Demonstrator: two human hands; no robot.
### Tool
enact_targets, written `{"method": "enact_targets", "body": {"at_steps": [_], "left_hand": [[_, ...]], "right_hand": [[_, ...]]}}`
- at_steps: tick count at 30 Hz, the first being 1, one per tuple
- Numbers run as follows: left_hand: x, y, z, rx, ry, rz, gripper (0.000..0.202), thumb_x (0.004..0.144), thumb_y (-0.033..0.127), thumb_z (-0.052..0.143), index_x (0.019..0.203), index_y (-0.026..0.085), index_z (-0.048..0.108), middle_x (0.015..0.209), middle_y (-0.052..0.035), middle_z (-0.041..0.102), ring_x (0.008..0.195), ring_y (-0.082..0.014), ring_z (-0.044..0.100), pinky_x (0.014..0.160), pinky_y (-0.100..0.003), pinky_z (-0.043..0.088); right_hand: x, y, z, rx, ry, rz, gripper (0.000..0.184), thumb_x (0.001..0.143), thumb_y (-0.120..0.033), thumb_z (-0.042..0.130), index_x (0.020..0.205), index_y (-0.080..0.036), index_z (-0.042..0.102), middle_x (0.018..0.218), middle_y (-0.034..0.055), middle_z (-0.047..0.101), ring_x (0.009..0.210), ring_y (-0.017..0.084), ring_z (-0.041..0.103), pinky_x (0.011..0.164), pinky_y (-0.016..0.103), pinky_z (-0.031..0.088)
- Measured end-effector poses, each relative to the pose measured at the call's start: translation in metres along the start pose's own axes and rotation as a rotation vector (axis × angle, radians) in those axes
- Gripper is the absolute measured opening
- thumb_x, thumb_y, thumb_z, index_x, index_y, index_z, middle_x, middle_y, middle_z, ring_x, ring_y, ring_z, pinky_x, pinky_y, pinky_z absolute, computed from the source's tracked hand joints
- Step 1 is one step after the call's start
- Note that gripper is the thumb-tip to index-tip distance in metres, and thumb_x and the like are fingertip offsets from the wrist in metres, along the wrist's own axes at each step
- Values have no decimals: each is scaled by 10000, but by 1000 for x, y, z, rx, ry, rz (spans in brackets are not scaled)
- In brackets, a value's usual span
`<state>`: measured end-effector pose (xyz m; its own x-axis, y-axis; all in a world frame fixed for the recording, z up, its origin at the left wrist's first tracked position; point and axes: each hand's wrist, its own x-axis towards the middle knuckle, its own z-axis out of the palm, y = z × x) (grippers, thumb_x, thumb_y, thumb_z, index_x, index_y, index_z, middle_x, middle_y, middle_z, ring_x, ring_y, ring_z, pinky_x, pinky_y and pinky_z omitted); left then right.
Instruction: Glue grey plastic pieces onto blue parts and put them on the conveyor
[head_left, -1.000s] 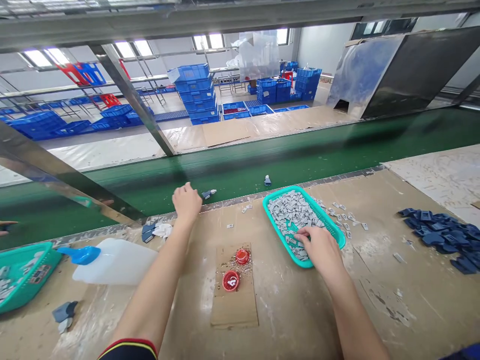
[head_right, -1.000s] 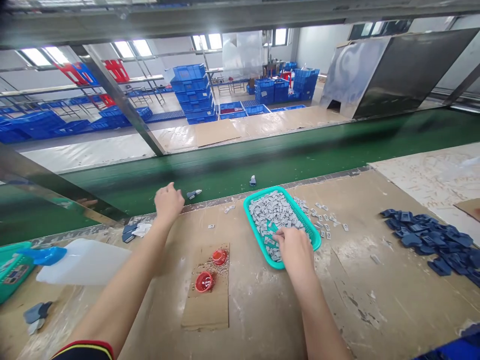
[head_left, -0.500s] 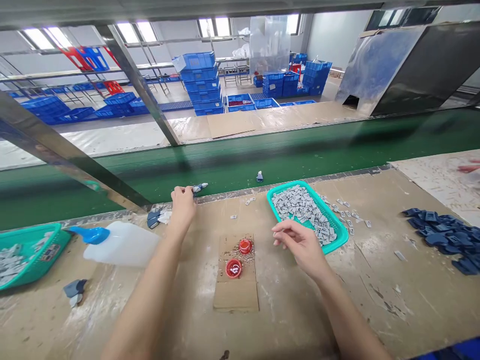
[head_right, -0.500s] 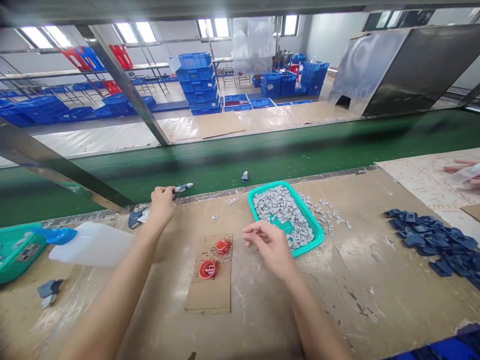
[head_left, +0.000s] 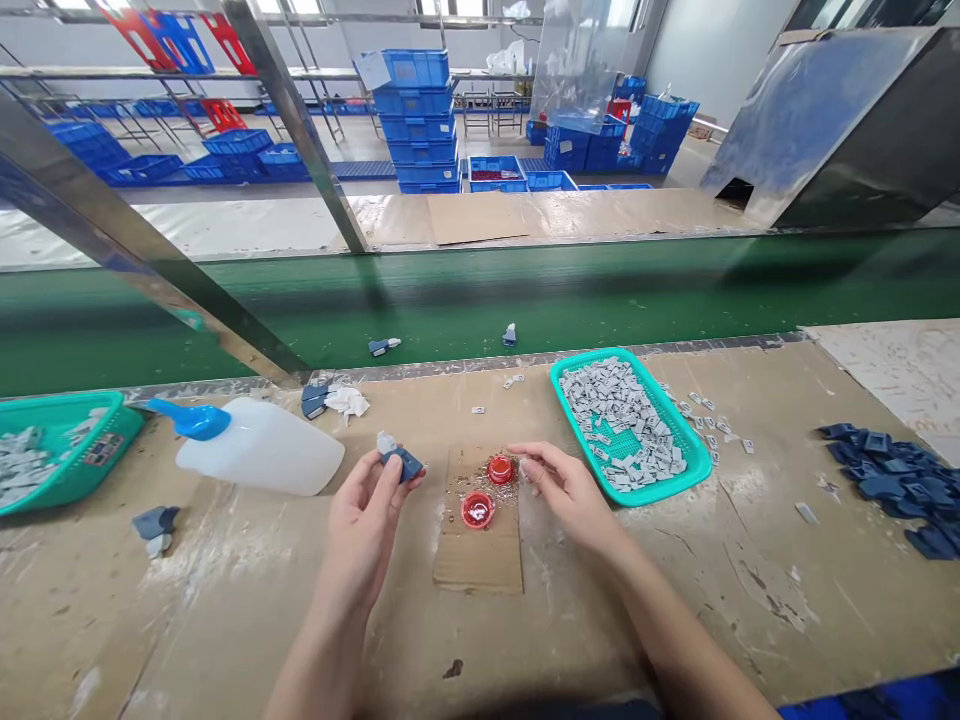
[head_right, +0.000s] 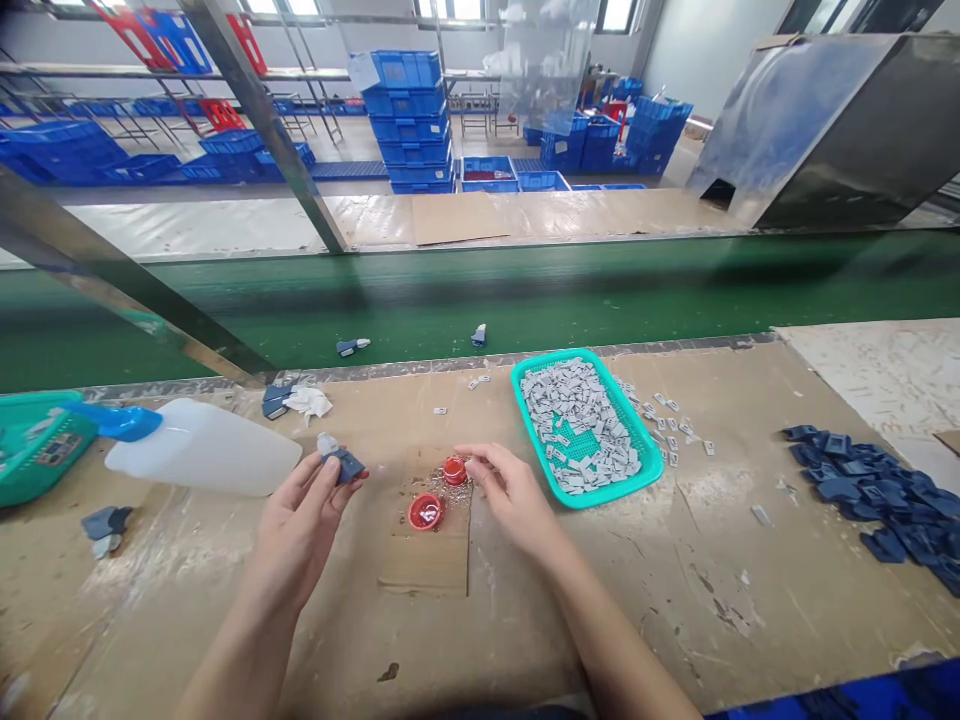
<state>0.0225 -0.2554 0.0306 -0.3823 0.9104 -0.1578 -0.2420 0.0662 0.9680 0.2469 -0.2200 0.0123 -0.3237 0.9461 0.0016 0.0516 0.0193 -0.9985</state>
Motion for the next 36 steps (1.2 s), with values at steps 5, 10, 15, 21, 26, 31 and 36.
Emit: {"method": "enact_targets", "body": {"at_steps": [5, 10, 15, 21, 26, 31, 36], "left_hand": [[-15, -13, -7, -28, 43, -42, 285, 739, 323, 709, 991, 217, 629, 972, -21, 662, 947, -153, 618, 896, -266, 469], [-17, -14, -6, 27, 24, 3, 285, 735, 297, 715, 986, 202, 620, 995, -32, 653, 969, -156, 609, 907, -264, 464], [-17, -14, 1, 35, 6, 21, 261, 746, 276, 707, 981, 208, 616, 998, -25, 650, 968, -141, 607, 896, -238, 470], [-21, -14, 10, 33, -39, 8, 236, 734, 260, 720, 941, 202, 624, 939, -4, 659, 894, -102, 623, 828, -165, 482], [-22, -16, 16, 50, -40, -6, 257, 705, 252, 742, 927, 182, 632, 909, -23, 692, 880, -123, 646, 824, -189, 503], [-23, -23, 21, 39, -32, -30, 293, 650, 222, 776, 910, 167, 652, 894, -46, 720, 854, -165, 674, 814, -248, 538], [-29, -26, 32, 58, -108, -10, 244, 668, 184, 754, 900, 170, 682, 914, -57, 731, 877, -191, 683, 817, -271, 551]], "right_hand": [[7, 16, 4, 186, 105, 118, 229, 801, -395, 650, 839, -170, 675, 739, 45, 676, 654, 173, 610, 585, 269, 477], [9, 24, 12, 188, 227, 194, 275, 737, -414, 707, 803, -147, 693, 743, 72, 697, 617, 171, 607, 539, 260, 474], [10, 24, 17, 172, 251, 226, 282, 712, -406, 731, 778, -134, 695, 714, 87, 703, 610, 176, 610, 574, 277, 482], [11, 23, 17, 119, 247, 213, 275, 718, -399, 729, 766, -131, 694, 716, 92, 706, 652, 185, 623, 578, 266, 469], [11, 21, 15, 145, 245, 238, 286, 707, -399, 742, 763, -123, 691, 702, 88, 702, 642, 175, 619, 568, 254, 463], [9, 13, 10, 333, 209, 304, 285, 701, -383, 761, 798, -124, 694, 692, 59, 687, 620, 126, 577, 578, 220, 442], [2, -1, 12, 510, 108, 316, 234, 720, -352, 764, 791, -142, 690, 702, 30, 667, 613, 91, 537, 575, 190, 417]]}}
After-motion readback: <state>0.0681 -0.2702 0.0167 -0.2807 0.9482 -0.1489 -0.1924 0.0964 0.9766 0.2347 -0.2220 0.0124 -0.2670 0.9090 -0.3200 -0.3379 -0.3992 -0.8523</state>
